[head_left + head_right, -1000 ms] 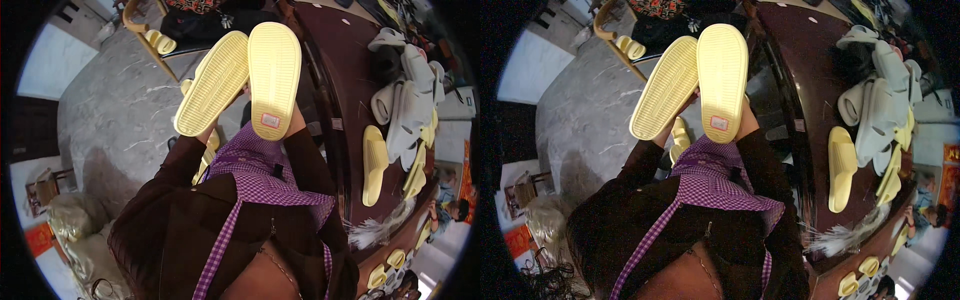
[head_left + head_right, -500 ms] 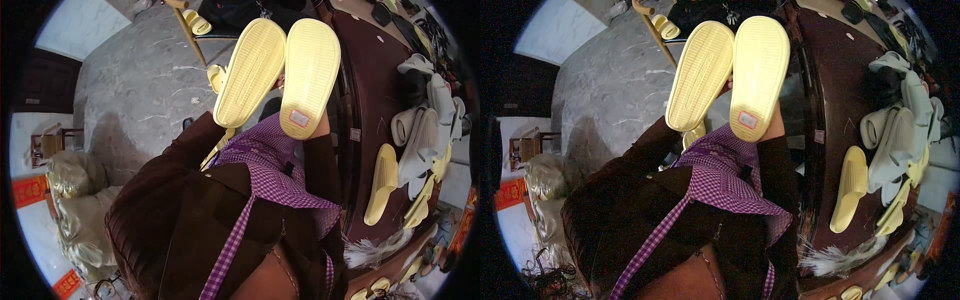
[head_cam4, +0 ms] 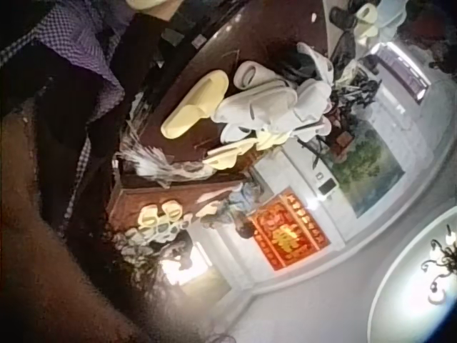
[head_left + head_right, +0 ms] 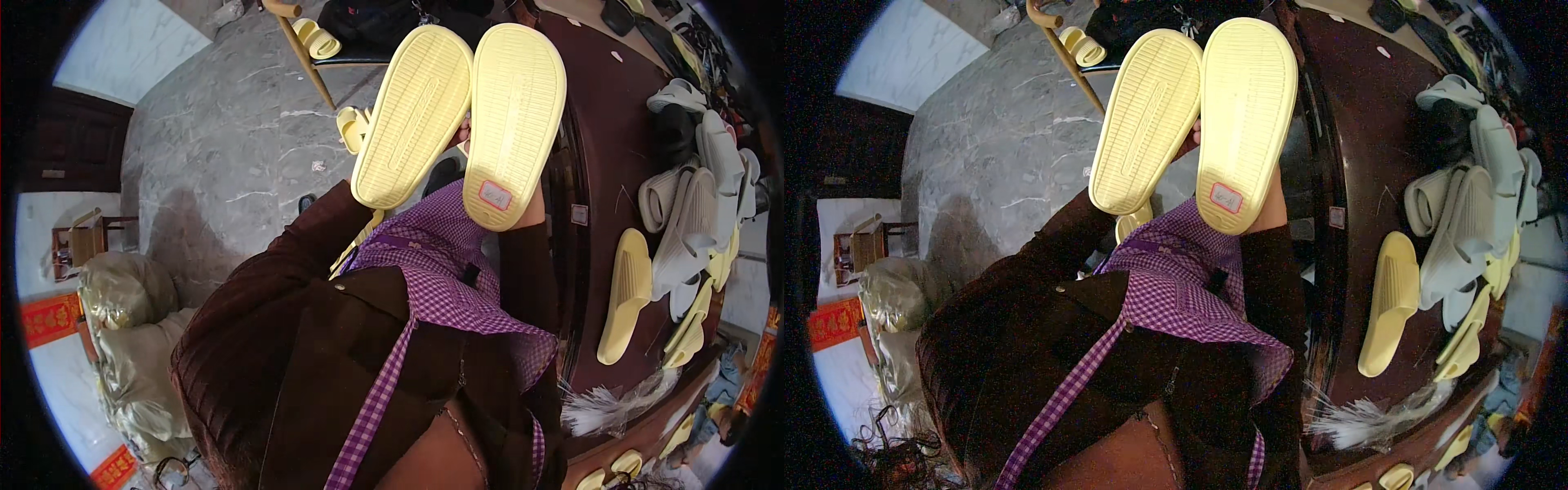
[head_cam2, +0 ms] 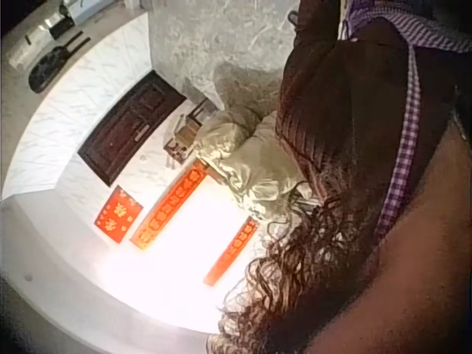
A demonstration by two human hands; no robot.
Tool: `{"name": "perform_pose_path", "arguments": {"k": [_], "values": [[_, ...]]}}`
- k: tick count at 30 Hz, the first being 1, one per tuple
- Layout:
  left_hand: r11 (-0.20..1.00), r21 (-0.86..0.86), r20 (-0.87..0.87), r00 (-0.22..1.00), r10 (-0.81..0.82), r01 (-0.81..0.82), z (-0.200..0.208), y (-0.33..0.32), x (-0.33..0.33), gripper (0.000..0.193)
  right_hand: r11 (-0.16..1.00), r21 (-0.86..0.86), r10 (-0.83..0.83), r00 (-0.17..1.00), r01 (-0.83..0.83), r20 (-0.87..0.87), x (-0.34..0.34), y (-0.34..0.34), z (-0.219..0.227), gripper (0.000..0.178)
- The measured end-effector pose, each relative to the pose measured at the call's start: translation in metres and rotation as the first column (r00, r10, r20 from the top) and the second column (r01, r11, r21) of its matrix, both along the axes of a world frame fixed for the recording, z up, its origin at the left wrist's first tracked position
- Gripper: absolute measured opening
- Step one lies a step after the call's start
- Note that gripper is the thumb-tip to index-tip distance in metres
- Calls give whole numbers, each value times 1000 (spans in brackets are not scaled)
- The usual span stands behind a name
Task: The person pairs slippers and connects each pair with plastic tag fasteners by hand before setting them down.
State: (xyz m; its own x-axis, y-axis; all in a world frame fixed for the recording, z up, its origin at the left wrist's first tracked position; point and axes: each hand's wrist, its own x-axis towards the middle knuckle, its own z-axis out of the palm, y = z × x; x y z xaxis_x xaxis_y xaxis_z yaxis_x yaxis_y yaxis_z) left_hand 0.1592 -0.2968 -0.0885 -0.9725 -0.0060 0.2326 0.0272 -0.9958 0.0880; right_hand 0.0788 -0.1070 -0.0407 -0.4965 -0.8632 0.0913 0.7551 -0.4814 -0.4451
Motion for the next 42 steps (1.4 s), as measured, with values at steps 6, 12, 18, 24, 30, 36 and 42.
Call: {"name": "perform_pose_path", "arguments": {"k": [6, 12, 18, 24, 30, 36, 42], "values": [[999, -39, 123, 992, -15, 20, 1, 0, 0, 56, 984, 121, -132, 991, 128, 23, 11, -2, 9, 56], [993, -72, 209, 975, -72, 89, 20, 6, 4, 51, 958, 213, -214, 974, 193, 76, -2, 9, -16, 52], [967, -210, 273, 958, -85, 145, 87, 33, 0, 43, 873, 356, -372, 927, 332, 47, 5, 24, -7, 48], [877, -478, 423, 861, 282, -53, 25, 22, -57, 36, 594, 482, -487, 764, 645, -424, -28, 46, -12, 48], [455, -834, -85, 889, 450, -310, 16, 120, -58, 63, 562, 635, -358, 848, 530, -391, -14, 134, -111, 53], [816, -564, 383, 916, 120, 129, -27, 131, -51, 63, 404, 708, -529, 779, 580, -336, 19, 120, -114, 47], [895, -126, 476, 818, -324, 428, -29, 103, -44, 64, 290, 728, -305, 781, 621, -544, 13, 99, -116, 45]]}}
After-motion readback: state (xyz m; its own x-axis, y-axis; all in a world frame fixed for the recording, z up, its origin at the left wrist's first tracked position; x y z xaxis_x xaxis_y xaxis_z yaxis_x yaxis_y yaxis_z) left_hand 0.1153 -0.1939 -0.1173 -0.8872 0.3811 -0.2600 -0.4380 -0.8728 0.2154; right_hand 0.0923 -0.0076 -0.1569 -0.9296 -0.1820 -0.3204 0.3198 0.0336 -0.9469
